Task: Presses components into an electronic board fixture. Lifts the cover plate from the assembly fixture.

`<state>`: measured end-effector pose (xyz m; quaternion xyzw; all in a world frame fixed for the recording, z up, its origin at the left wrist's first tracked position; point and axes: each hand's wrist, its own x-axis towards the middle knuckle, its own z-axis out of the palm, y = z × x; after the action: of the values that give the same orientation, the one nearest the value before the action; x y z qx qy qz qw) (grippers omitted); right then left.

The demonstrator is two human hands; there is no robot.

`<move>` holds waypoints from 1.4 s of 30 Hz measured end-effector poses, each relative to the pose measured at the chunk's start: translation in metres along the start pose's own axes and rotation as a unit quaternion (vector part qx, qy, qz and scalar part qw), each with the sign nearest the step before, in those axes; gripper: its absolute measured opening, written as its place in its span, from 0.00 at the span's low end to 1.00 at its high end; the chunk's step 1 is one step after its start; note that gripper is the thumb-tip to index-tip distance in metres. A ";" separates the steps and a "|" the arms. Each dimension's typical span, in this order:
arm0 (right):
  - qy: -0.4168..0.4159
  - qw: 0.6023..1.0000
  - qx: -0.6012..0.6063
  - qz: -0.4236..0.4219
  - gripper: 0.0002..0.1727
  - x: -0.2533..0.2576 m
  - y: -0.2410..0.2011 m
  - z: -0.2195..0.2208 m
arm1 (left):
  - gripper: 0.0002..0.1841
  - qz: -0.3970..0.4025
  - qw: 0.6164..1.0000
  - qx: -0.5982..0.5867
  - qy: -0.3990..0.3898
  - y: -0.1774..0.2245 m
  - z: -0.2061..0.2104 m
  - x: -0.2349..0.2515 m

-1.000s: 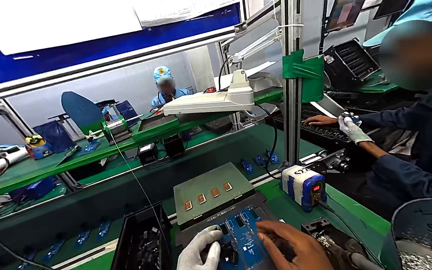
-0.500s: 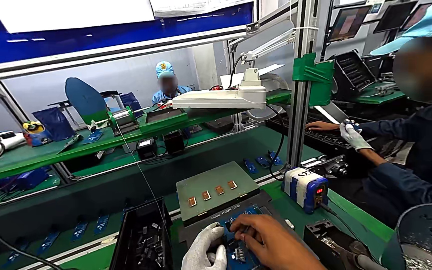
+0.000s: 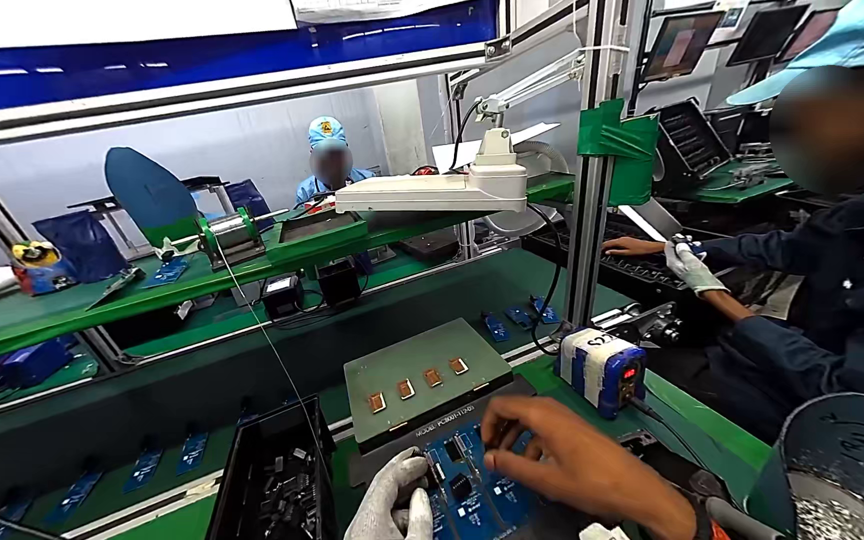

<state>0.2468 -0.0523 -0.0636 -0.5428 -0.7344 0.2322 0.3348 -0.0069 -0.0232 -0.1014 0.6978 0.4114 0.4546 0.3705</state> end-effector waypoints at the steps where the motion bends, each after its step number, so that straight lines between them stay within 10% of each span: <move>1: 0.030 0.999 -0.001 0.022 0.12 -0.001 0.004 -0.007 | 0.13 -0.003 1.000 -0.012 -0.003 0.000 -0.001 0.000; 32: 0.019 0.980 -0.198 -0.017 0.10 0.015 0.023 -0.007 | 0.14 -0.014 0.998 -0.056 -0.034 0.004 -0.008 0.001; 42: 0.061 0.974 -0.105 -0.193 0.13 0.030 -0.017 0.049 | 0.15 0.043 0.996 -0.052 -0.066 -0.002 -0.006 0.001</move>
<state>0.1936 -0.0277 -0.0766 -0.4360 -0.8237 0.0515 0.3589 -0.0129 -0.0201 -0.1012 0.7232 0.3316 0.4438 0.4124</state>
